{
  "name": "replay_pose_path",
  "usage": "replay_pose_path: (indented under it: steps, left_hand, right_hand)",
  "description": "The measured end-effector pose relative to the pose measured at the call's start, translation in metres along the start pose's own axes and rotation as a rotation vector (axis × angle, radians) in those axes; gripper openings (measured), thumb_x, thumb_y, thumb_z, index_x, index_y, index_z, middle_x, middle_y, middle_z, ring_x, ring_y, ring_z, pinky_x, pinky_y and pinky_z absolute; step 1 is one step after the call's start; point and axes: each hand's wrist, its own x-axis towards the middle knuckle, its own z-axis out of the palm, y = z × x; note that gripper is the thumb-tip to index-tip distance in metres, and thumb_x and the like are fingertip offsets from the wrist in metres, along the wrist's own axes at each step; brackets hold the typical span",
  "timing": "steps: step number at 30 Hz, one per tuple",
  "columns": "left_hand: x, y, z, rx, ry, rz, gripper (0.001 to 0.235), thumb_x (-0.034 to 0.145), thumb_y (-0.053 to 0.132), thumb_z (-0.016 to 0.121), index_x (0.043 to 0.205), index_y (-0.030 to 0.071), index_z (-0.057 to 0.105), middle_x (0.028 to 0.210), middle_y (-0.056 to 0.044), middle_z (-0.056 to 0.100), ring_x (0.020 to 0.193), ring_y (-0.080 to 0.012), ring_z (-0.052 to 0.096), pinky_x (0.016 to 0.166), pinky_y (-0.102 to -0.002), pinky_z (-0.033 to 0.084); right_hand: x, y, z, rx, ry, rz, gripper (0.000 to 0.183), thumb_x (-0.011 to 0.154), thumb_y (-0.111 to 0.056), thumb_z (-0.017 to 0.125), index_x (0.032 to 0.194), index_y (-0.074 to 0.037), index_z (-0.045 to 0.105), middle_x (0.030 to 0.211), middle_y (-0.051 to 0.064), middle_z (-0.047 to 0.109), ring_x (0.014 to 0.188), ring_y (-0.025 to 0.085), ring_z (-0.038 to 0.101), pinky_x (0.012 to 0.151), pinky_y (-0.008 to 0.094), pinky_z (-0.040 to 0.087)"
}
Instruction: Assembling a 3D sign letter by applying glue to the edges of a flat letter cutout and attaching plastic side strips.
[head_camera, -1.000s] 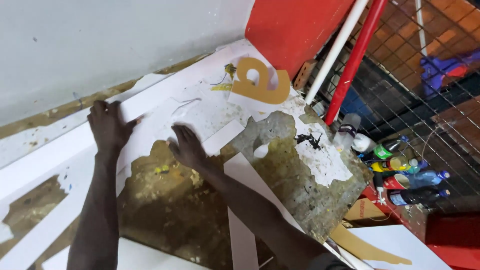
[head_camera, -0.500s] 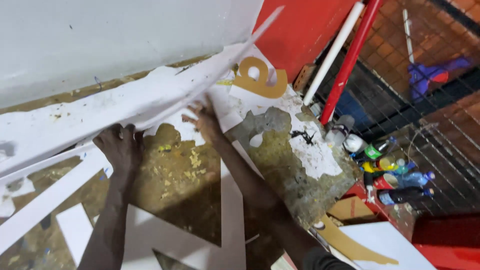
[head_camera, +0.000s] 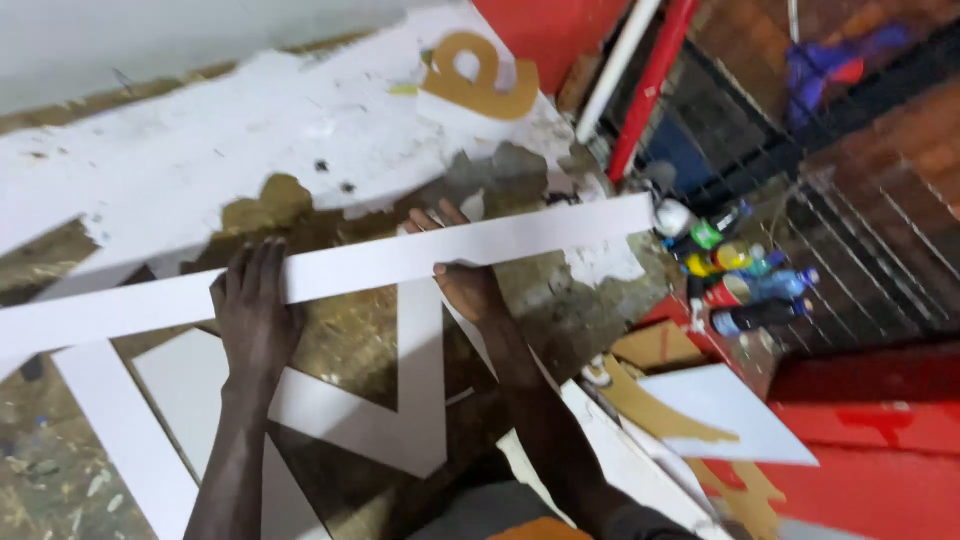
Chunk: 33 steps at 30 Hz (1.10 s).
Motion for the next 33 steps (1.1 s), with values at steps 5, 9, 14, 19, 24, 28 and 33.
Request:
replay_pose_path:
  steps: [5,9,14,19,24,28,33]
  left_hand:
    - [-0.006,0.054,0.000,-0.180,-0.161,0.152,0.099,0.083,0.020,0.090,0.174,0.010,0.053,0.166,-0.024,0.061,0.159,-0.0508,0.048,0.121,-0.067,0.040]
    - [-0.018,0.067,0.035,-0.184,-0.150,0.193,0.063,0.112,0.047,0.064,0.171,0.025,0.061,0.150,-0.017,0.067,0.138,-0.0449,0.063,0.112,-0.064,0.045]
    - [-0.047,0.078,0.043,0.051,-0.205,0.119,0.076,0.098,0.044,0.078,0.171,0.023,0.065,0.150,-0.020,0.067,0.132,-0.0479,0.061,0.114,-0.063,0.043]
    - [-0.089,0.122,0.053,0.282,-0.214,-0.018,0.058,0.098,0.036,0.081,0.148,0.009,0.072,0.129,-0.025,0.064,0.119,-0.0471,0.057,0.110,-0.056,0.047]
    - [-0.148,0.154,0.055,0.145,-0.070,-0.057,0.032,0.105,0.026,0.087,0.126,0.003,0.085,0.120,-0.019,0.066,0.115,-0.0440,0.058,0.097,-0.053,0.048]
    - [-0.187,0.138,0.050,0.199,-0.020,-0.125,0.070,0.086,-0.002,0.078,0.155,0.006,0.084,0.122,-0.022,0.063,0.114,-0.0470,0.060,0.093,-0.056,0.048]
    - [-0.161,0.215,0.062,-0.155,-0.142,-0.098,0.065,0.087,0.019,0.096,0.143,-0.003,0.071,0.142,-0.033,0.070,0.147,-0.0561,0.060,0.130,-0.061,0.044]
  right_hand:
    - [-0.036,0.018,-0.024,0.036,0.060,0.035,0.095,0.103,0.007,0.078,0.183,-0.021,0.032,0.181,0.029,0.040,0.167,0.044,0.041,0.133,0.060,0.046]
    - [-0.063,0.028,-0.040,0.095,0.089,0.082,0.081,0.106,0.003,0.077,0.177,-0.014,0.044,0.170,0.033,0.053,0.158,0.046,0.054,0.130,0.068,0.045]
    - [-0.132,-0.013,-0.107,0.149,0.332,0.045,0.006,0.105,-0.018,0.079,0.099,-0.018,0.081,0.105,0.000,0.085,0.119,0.022,0.079,0.127,0.060,0.042]
    - [-0.168,-0.066,-0.174,0.129,0.846,0.238,0.037,0.102,-0.037,0.083,0.138,-0.029,0.077,0.098,0.001,0.063,0.090,0.021,0.068,0.085,0.033,0.058]
    - [-0.193,-0.089,-0.189,-0.067,0.959,0.107,0.036,0.098,-0.017,0.087,0.131,-0.023,0.074,0.134,0.001,0.080,0.124,0.022,0.078,0.125,0.059,0.050]
    - [-0.199,-0.109,-0.223,-0.043,0.864,0.110,0.033,0.095,-0.015,0.087,0.122,-0.007,0.070,0.152,0.020,0.066,0.153,0.044,0.060,0.129,0.066,0.051]
    - [-0.209,-0.066,-0.236,-0.107,0.764,0.243,0.030,0.112,-0.025,0.074,0.130,-0.005,0.061,0.144,0.033,0.071,0.141,0.055,0.066,0.127,0.076,0.042]
